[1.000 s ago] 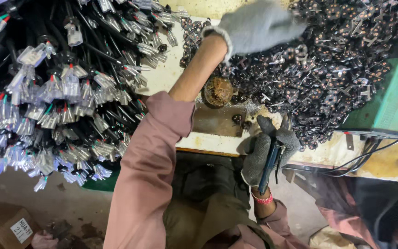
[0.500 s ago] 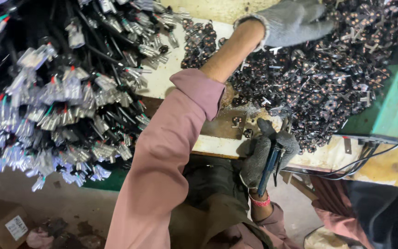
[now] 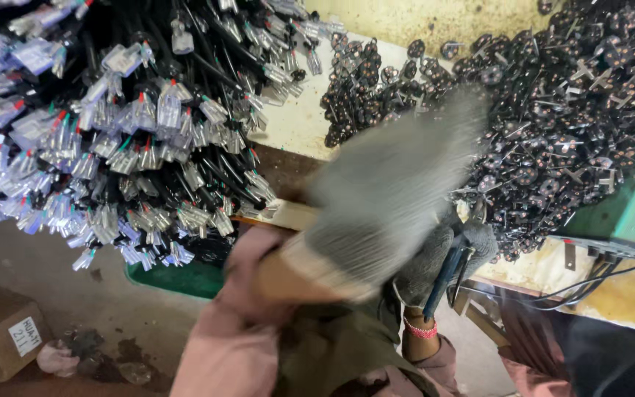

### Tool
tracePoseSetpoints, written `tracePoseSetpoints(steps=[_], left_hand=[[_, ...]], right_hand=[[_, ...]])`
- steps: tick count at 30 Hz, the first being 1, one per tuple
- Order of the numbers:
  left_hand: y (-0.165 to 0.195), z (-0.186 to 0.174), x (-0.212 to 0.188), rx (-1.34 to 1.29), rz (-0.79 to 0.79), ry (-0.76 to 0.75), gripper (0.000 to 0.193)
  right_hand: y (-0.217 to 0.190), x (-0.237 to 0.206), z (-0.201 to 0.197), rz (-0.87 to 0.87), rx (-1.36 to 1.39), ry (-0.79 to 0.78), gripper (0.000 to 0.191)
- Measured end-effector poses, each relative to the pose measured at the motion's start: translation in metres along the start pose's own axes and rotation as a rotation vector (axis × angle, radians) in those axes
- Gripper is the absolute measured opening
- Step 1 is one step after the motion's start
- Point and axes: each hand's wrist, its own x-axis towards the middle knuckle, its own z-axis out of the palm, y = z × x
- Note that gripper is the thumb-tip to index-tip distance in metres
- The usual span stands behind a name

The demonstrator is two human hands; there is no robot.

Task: The person solders wire ends onto small connector components at a workbench, holding a wire in one hand and a soldering iron in the other, then sets finished assemblies aside and picks up the next wire to repeat the process.

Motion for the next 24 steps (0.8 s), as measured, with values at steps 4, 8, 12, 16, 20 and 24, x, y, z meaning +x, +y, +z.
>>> tracePoseSetpoints(steps=[4,8,12,16,20,24], left_hand=[[-0.055,-0.015,-0.092,-0.401,-0.372,0.027,0.039],[-0.079,0.018,-0.104,-2.013,-0.774,0.340,0.043],[-0.081,0.065,-0.090,-2.203,-0.768,0.622,0.056],[-0.099,0.092,-0.102,-2.073,-0.762,1.007,0.054],[-0.131,0.094,-0.090,-3.265,-0.421,0.666,0.048],[-0.110,0.076,-0.066,-2.001,-0.651,1.077,0.021]], right_hand=[[-0.013,-0.003,0.008,-0.150,-0.225,0.048,0.038],[-0.020,-0.003,0.019,-0.278,-0.056,-0.008,0.029],[-0.020,-0.004,0.018,-0.189,-0.093,-0.063,0.031],[-0.017,-0.003,0.016,-0.171,-0.132,-0.037,0.027],[-0.018,-0.001,0.025,-0.274,-0.045,-0.048,0.026],[-0.027,-0.002,0.032,-0.396,-0.076,-0.089,0.028]])
